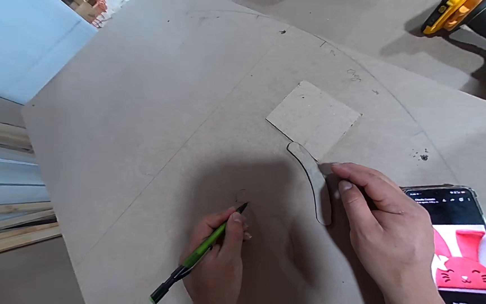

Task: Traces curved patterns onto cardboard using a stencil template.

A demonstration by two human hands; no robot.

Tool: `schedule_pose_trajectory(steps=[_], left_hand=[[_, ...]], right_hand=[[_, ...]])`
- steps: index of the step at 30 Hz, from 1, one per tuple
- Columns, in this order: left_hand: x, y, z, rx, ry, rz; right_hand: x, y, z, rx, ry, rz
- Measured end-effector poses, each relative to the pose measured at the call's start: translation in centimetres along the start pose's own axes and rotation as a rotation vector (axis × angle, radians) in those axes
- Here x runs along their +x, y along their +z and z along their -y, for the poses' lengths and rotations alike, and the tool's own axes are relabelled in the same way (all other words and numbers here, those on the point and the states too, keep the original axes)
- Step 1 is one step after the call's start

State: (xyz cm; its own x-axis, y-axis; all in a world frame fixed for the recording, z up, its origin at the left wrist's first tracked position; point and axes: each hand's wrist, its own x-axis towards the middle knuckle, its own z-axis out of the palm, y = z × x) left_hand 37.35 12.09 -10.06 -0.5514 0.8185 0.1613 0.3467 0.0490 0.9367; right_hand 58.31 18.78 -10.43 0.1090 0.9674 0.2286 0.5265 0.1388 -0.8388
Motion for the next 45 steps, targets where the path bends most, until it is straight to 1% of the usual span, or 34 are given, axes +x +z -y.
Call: schedule_pose_trajectory(steps=[2,3,8,10,12,16,17,21,22,26,33,35,37,38,42,43,45], left_hand=[[-0.1,0.1,0.1,-0.002,0.038,0.067],[-0.1,0.1,0.1,-0.010,0.035,0.072],[0.1,0.1,-0.3,-0.021,-0.044,-0.042],[0.0,0.2,-0.3,-0.016,-0.038,-0.036],[-0.1,0.0,0.0,-0.010,0.013,0.038],[-0.4,-0.6,0.7,0.021,0.124,0.269],[-0.3,-0.6,0.7,0.011,0.128,0.281],[-0.3,-0.2,0.4,-0.005,0.088,0.205],[-0.3,-0.3,0.5,0.001,0.100,0.228],[-0.2,-1.0,1.3,-0.041,0.189,0.424],[0.4,-1.4,1.8,-0.120,0.229,0.599],[0.6,-1.5,1.8,-0.121,0.235,0.620],[0.4,-1.5,1.7,-0.101,0.222,0.576],[0.1,-1.4,1.5,-0.076,0.195,0.507],[0.1,-0.9,0.5,-0.009,0.055,0.060],[0.2,-0.6,0.2,-0.002,0.026,-0.013],[0.4,-0.3,0.0,0.018,-0.010,-0.080]], right_hand=[[0.0,0.0,0.0,-0.007,-0.007,0.000],[0.0,0.0,-0.1,-0.007,-0.011,0.001],[0.0,0.0,-0.1,0.001,-0.014,-0.002],[-0.1,0.0,0.0,0.002,-0.013,0.000],[-0.1,0.0,0.0,-0.005,-0.009,-0.001],[-0.1,0.0,0.0,0.009,-0.011,-0.002],[-0.1,0.0,-0.1,0.007,-0.010,-0.002],[-0.1,0.0,0.0,-0.009,-0.014,0.003],[-0.1,0.0,0.0,-0.011,-0.012,0.005],[-0.1,-0.1,0.0,-0.008,-0.012,0.008],[0.0,-0.1,0.0,0.006,-0.018,0.006],[-0.1,-0.1,0.0,-0.001,-0.013,0.009],[-0.1,-0.1,0.0,-0.001,-0.012,0.008],[-0.1,-0.1,0.0,-0.001,-0.014,0.007],[-0.1,0.0,0.0,-0.003,-0.011,0.003],[-0.1,0.0,0.0,-0.001,-0.011,0.000],[-0.1,0.0,0.0,0.008,-0.012,-0.003]])
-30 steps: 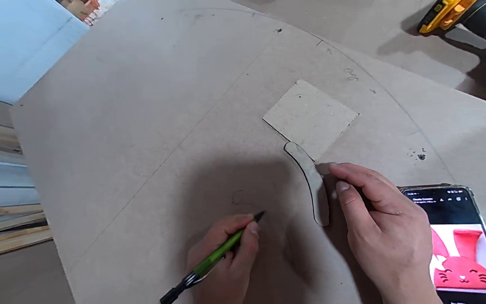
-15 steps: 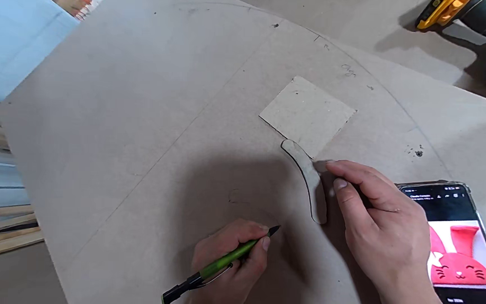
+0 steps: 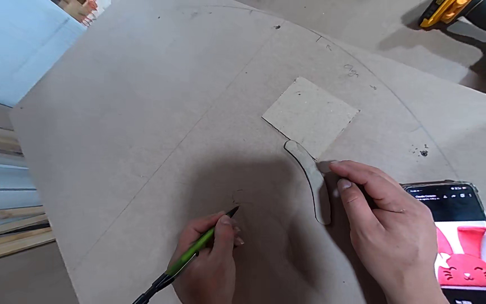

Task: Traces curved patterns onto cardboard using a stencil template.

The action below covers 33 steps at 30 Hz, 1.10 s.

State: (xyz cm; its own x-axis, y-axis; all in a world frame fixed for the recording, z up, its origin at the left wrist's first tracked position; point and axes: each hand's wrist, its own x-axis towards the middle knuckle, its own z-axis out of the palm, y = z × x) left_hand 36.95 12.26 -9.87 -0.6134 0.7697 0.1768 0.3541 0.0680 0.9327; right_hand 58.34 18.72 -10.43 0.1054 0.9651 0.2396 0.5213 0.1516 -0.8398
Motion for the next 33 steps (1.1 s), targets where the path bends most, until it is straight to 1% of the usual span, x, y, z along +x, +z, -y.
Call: schedule_pose_trajectory(steps=[12,33], left_hand=[[0.16,0.27,0.00,-0.001,-0.016,-0.018],[0.10,0.18,0.39,0.006,0.089,0.104]], right_hand=[[0.00,-0.12,0.07,0.007,0.011,0.012],[0.02,-0.12,0.05,0.001,0.007,0.015]])
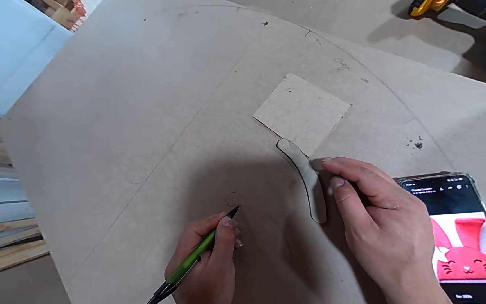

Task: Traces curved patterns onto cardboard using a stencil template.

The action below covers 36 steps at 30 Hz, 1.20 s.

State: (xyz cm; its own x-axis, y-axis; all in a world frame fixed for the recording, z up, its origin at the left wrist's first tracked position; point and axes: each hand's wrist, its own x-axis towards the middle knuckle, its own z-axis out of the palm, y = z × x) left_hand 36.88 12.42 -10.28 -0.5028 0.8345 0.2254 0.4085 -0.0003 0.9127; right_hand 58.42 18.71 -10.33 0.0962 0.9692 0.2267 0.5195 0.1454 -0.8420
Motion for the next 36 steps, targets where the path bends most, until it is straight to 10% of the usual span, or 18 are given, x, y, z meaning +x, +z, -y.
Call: schedule_pose_trajectory(steps=[36], left_hand=[[-0.21,-0.47,0.63,0.027,0.143,0.287]], right_hand=[[0.04,-0.02,0.12,-0.013,-0.016,-0.004]])
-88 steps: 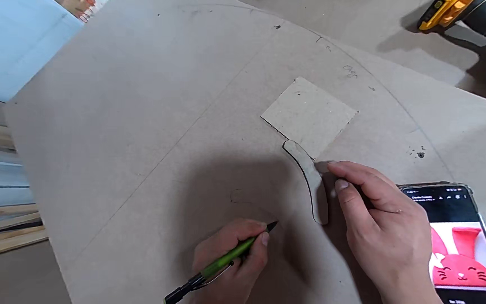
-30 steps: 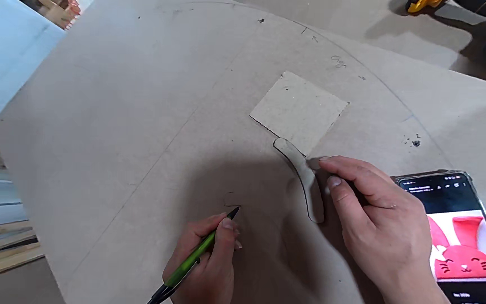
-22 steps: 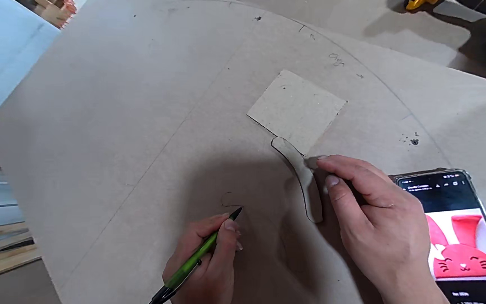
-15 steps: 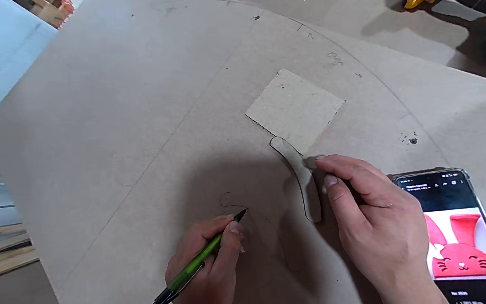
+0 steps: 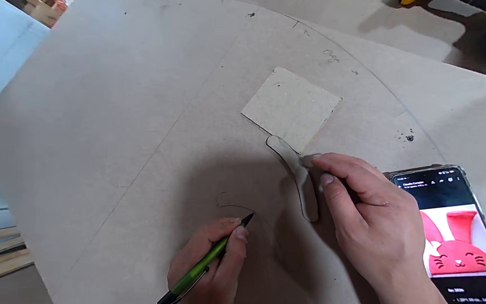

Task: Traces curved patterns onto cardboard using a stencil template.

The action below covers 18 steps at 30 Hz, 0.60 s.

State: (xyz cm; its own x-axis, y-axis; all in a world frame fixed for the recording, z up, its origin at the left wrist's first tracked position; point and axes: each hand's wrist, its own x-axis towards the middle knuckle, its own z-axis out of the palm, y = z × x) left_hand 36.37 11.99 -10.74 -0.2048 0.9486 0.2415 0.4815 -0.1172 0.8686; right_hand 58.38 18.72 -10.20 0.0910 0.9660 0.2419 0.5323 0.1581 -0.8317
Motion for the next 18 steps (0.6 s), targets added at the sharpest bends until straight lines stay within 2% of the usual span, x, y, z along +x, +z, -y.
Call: schedule_pose_trajectory(steps=[18], left_hand=[[0.00,-0.46,0.63,-0.027,0.101,0.154]], right_hand=[[0.07,-0.13,0.18,-0.016,0.000,0.015]])
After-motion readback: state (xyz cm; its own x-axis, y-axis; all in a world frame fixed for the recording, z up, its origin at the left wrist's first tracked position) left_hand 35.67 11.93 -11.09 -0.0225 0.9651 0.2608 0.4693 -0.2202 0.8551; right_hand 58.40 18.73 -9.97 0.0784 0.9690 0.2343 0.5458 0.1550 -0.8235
